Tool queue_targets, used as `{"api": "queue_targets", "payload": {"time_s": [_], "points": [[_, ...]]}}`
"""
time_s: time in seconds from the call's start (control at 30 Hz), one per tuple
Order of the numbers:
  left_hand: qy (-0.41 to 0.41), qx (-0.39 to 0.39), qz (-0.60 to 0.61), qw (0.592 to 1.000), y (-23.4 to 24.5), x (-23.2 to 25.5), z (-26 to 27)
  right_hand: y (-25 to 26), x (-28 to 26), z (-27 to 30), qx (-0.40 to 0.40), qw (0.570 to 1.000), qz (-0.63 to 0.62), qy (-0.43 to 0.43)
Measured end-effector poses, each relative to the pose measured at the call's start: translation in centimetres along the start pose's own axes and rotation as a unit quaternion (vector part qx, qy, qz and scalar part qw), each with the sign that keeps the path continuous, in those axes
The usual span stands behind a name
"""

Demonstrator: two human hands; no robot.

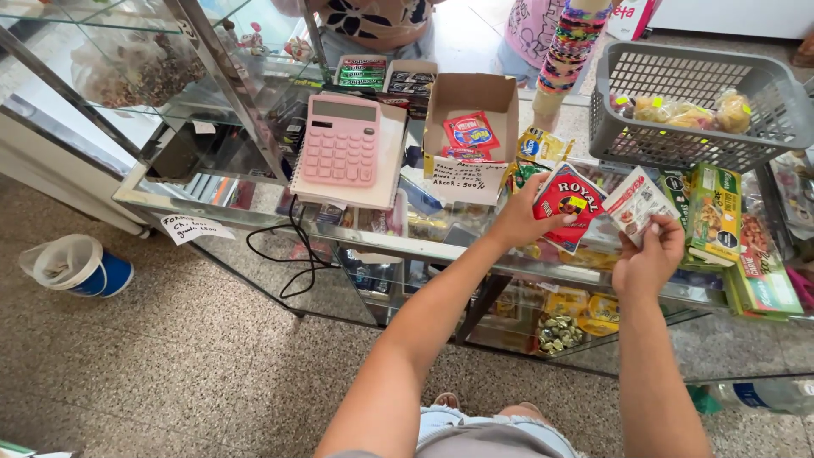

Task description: The person organizes snack items in a small store by picking up packages from a glass counter and placing them onto wooden shelves. They handle various snack packets, including red and green boxes, and wipe the counter surface with a cloth.

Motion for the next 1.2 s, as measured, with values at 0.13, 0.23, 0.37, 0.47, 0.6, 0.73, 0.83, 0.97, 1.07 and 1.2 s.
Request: {"api": "queue_targets", "payload": {"time_s": [0.13,0.23,0.37,0.47,0.6,0.73,0.83,0.97,1.07,1.2], "points": [[-0.002,0.002,-0.002,1.0,0.0,-0.3,-0.2,-0.4,-0.8,0.7,0.027,0.999,0.01,0.018],[-0.009,0.002,0.01,1.0,0.0,-0.5,-0.3,-0.3,-0.8,0.8,0.011,0.999,-0.003,0.052],[-0.002,0.002,0.034,0.999,0.2,-0.4,-0.3,0.0,-0.4,0.3,-0.03,0.997,-0.03,0.069],[0.0,0.003,0.051,0.999,0.2,0.0,-0.1,-1.4,-1.8,1.9,-0.062,0.997,0.016,0.053],[-0.021,0.007,0.033,0.999,0.1,-0.7,-0.5,-2.7,-2.7,3.1,-0.169,0.978,0.076,0.092],[-0.034,-0.031,0.015,0.999,-0.2,-0.7,-0.1,-1.5,0.1,1.7,-0.208,0.952,0.169,0.146],[-0.058,-0.041,-0.012,0.997,-0.3,-0.9,0.0,-0.7,1.4,1.0,-0.254,0.938,0.154,0.178],[-0.059,-0.051,-0.012,0.997,-0.5,-0.9,-0.1,-1.7,0.0,2.4,-0.273,0.926,0.189,0.177],[-0.051,-0.061,-0.024,0.997,-0.3,-1.9,-0.4,-1.2,0.8,1.7,-0.27,0.925,0.205,0.173],[-0.05,-0.068,-0.041,0.996,-0.2,-1.4,-0.4,-2.3,-1.0,3.3,-0.243,0.933,0.201,0.171]]}}
Point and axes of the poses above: each hand's wrist, its own z-axis away from the middle knuckle, its own y-axis out of the back of the hand, x = y × z, the point moved 2 cm from there along -z, towards the middle knuckle, and after that the axes turned 3 degrees about -y, right-handed, at the moved point
